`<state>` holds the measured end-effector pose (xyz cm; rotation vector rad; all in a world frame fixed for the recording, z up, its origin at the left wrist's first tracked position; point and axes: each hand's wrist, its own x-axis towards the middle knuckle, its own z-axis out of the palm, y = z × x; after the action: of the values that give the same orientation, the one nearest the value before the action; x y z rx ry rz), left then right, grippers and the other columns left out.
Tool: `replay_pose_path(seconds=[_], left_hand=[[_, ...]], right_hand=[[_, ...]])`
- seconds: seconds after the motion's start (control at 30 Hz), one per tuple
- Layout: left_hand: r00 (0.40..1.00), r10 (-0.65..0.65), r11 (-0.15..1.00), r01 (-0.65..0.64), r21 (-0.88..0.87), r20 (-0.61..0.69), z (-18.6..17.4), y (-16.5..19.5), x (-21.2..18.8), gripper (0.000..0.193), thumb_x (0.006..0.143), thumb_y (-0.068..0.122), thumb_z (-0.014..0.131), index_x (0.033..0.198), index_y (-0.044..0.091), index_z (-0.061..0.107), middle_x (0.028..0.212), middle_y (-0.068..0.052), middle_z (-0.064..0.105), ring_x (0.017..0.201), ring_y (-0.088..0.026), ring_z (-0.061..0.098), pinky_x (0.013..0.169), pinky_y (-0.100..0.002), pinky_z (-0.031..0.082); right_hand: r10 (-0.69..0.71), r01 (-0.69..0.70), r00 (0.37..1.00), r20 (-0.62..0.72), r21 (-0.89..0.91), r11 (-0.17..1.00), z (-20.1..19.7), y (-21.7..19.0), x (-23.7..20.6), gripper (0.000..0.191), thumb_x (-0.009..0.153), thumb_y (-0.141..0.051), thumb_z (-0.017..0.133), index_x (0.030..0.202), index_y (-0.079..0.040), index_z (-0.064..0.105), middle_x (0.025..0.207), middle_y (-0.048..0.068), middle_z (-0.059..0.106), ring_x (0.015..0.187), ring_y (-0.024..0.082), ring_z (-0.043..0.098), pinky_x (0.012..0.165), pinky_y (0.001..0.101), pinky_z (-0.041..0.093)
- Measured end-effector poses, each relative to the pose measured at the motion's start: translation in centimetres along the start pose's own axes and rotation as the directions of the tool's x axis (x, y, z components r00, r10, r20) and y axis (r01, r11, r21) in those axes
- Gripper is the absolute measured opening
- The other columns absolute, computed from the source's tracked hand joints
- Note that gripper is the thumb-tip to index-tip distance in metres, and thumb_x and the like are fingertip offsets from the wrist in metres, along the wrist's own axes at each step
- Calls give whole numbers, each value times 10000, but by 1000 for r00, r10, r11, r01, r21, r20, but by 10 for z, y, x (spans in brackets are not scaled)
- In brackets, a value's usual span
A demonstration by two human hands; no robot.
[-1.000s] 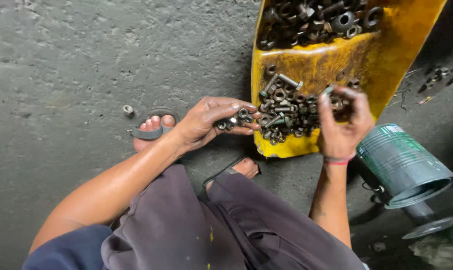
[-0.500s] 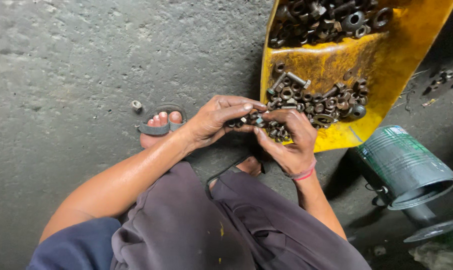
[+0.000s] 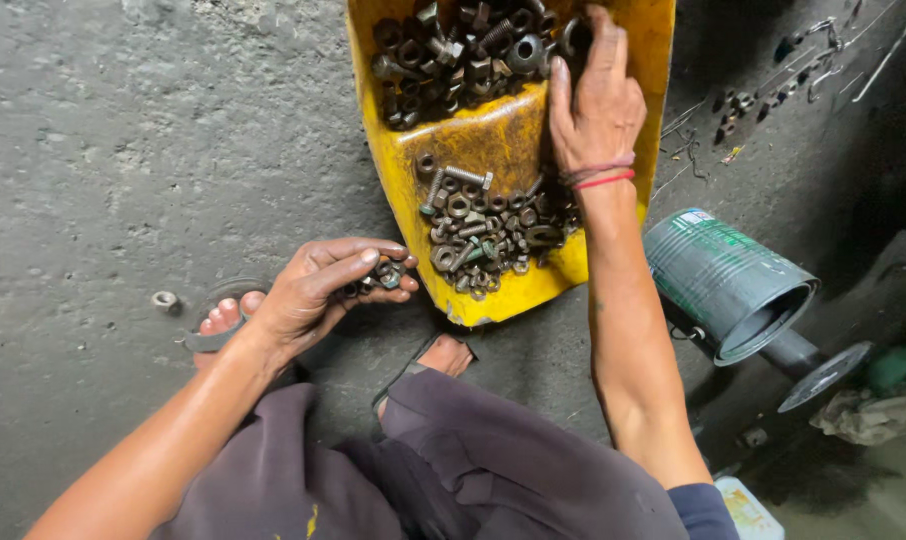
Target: The person sits on the floor and sorts metal nuts and bolts from a yellow bin by hand, picking them up and placing them into their left hand.
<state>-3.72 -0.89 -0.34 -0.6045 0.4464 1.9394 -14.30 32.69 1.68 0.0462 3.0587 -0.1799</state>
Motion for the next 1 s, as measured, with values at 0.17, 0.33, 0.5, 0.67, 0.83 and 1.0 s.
replay_pose_path(seconds=[0.17, 0.33, 0.5, 0.67, 0.83, 1.0], left_hand=[[1000, 6, 1000, -6, 22, 9, 0, -2, 3, 378, 1000, 167, 615, 1254, -111, 640, 1188, -207, 711, 1061, -306, 730, 949, -436, 618], [1000, -3, 1000, 3, 2, -17, -5, 1, 2, 392, 995, 180, 616, 1255, -112, 642, 1170, -208, 713, 1057, -310, 734, 943, -429, 619], [1000, 0, 1000, 0, 6, -27, -6, 3, 5, 386, 990, 175, 613, 1252, -107, 642, 1167, -205, 711, 1052, -311, 737, 937, -428, 621], [999, -9, 999, 11, 30, -42, 0, 3, 5, 380, 997, 175, 607, 1244, -113, 644, 1158, -212, 718, 1039, -305, 737, 930, -428, 620], [999, -3, 1000, 3, 5, -51, -2, 5, 3, 378, 994, 167, 611, 1244, -115, 645, 1161, -205, 714, 1038, -308, 733, 926, -426, 620], [1000, 5, 1000, -5, -4, -11, -5, 3, 4, 376, 985, 161, 618, 1242, -111, 644, 1158, -208, 714, 1048, -318, 741, 935, -427, 626]], right_hand=[[-3, 38, 992, -128, 279, 960, -2, 13, -8, 377, 987, -144, 818, 1276, -28, 606, 1208, 161, 685, 1073, 313, 706, 938, 389, 572], [351, -285, 935, -56, 473, 834, -28, 1, -57, 127, 1056, -126, 756, 1125, -47, 683, 1030, 80, 750, 910, 208, 698, 851, 326, 572], [198, -178, 979, -51, 260, 949, -38, 9, -65, 225, 918, -156, 876, 1016, -37, 712, 988, 126, 747, 904, 238, 722, 822, 351, 561], [34, -9, 991, -126, 190, 982, -10, 16, -18, 330, 1022, -149, 740, 1302, -32, 610, 1215, 168, 701, 1089, 356, 707, 940, 417, 561], [24, -25, 1000, 21, 47, 999, -3, 14, 5, 337, 1021, -204, 706, 1301, -71, 574, 1187, 205, 632, 999, 444, 653, 819, 512, 521], [2, -4, 996, 94, 29, 1000, -8, 20, 5, 287, 1015, -198, 711, 1264, -103, 603, 1171, 152, 652, 1000, 421, 669, 806, 514, 525]])
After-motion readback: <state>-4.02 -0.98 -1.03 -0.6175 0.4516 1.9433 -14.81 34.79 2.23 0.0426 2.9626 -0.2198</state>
